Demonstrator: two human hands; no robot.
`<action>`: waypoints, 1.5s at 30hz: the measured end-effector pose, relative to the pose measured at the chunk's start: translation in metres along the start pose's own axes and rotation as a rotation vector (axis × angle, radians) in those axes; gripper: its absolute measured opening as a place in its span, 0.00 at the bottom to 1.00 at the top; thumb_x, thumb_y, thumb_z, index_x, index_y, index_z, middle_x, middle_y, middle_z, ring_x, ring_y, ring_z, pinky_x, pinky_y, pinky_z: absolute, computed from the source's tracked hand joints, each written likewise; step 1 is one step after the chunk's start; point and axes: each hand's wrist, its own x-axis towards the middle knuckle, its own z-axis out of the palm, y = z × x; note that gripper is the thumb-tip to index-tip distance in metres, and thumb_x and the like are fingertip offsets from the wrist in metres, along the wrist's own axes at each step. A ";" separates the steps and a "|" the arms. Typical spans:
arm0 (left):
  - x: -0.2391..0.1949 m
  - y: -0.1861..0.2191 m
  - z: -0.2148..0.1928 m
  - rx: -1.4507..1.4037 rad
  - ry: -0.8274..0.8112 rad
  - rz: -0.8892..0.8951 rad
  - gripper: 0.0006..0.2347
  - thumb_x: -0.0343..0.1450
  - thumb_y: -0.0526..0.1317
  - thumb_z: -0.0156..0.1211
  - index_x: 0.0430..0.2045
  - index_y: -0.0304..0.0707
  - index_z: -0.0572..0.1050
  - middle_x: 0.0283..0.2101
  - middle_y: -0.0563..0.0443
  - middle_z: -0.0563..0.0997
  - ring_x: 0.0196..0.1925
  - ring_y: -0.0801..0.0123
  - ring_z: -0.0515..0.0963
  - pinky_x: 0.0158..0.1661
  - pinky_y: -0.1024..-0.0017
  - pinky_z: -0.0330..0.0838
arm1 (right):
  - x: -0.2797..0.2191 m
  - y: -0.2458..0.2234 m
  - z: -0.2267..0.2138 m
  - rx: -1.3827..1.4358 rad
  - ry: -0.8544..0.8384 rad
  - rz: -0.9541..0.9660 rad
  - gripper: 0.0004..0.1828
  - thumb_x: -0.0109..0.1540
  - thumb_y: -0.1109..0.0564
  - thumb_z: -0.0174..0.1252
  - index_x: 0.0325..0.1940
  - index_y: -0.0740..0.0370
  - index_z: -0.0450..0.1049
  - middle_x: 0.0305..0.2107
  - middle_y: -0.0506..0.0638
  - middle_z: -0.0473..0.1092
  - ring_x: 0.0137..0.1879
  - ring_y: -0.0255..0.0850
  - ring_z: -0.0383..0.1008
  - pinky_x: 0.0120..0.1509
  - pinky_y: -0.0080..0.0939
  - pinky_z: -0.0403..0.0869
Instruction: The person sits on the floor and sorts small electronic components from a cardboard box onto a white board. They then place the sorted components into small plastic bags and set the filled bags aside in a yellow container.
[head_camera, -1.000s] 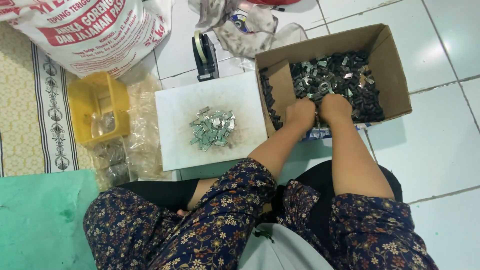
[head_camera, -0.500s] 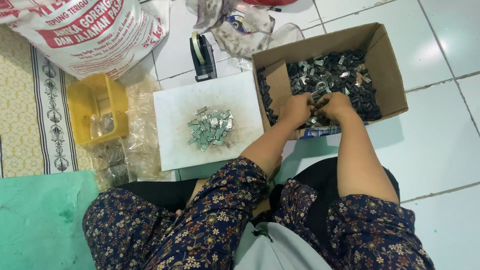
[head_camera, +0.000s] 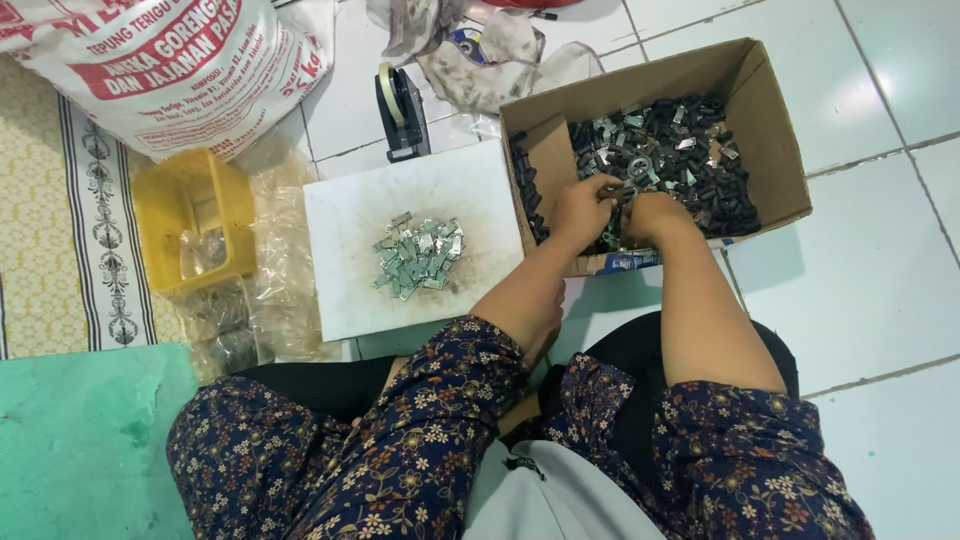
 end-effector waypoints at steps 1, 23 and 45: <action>0.002 -0.003 0.003 -0.001 0.000 0.000 0.11 0.72 0.32 0.60 0.48 0.41 0.80 0.41 0.36 0.85 0.44 0.50 0.85 0.44 0.59 0.82 | 0.000 -0.001 -0.002 -0.001 0.000 0.000 0.17 0.59 0.60 0.60 0.50 0.71 0.82 0.47 0.72 0.78 0.58 0.66 0.77 0.61 0.63 0.76; 0.004 -0.001 0.000 -0.037 -0.020 -0.104 0.10 0.73 0.35 0.57 0.47 0.46 0.78 0.46 0.40 0.84 0.48 0.55 0.84 0.46 0.61 0.81 | 0.022 0.011 0.010 0.127 -0.047 -0.060 0.27 0.53 0.62 0.64 0.57 0.71 0.79 0.53 0.73 0.74 0.63 0.70 0.71 0.65 0.65 0.71; 0.014 -0.012 0.006 -0.392 0.002 -0.074 0.14 0.68 0.45 0.70 0.43 0.39 0.84 0.44 0.33 0.85 0.52 0.44 0.82 0.50 0.57 0.77 | 0.019 0.049 -0.006 1.070 0.243 -0.149 0.16 0.54 0.69 0.73 0.42 0.77 0.77 0.34 0.71 0.73 0.41 0.56 0.79 0.36 0.49 0.83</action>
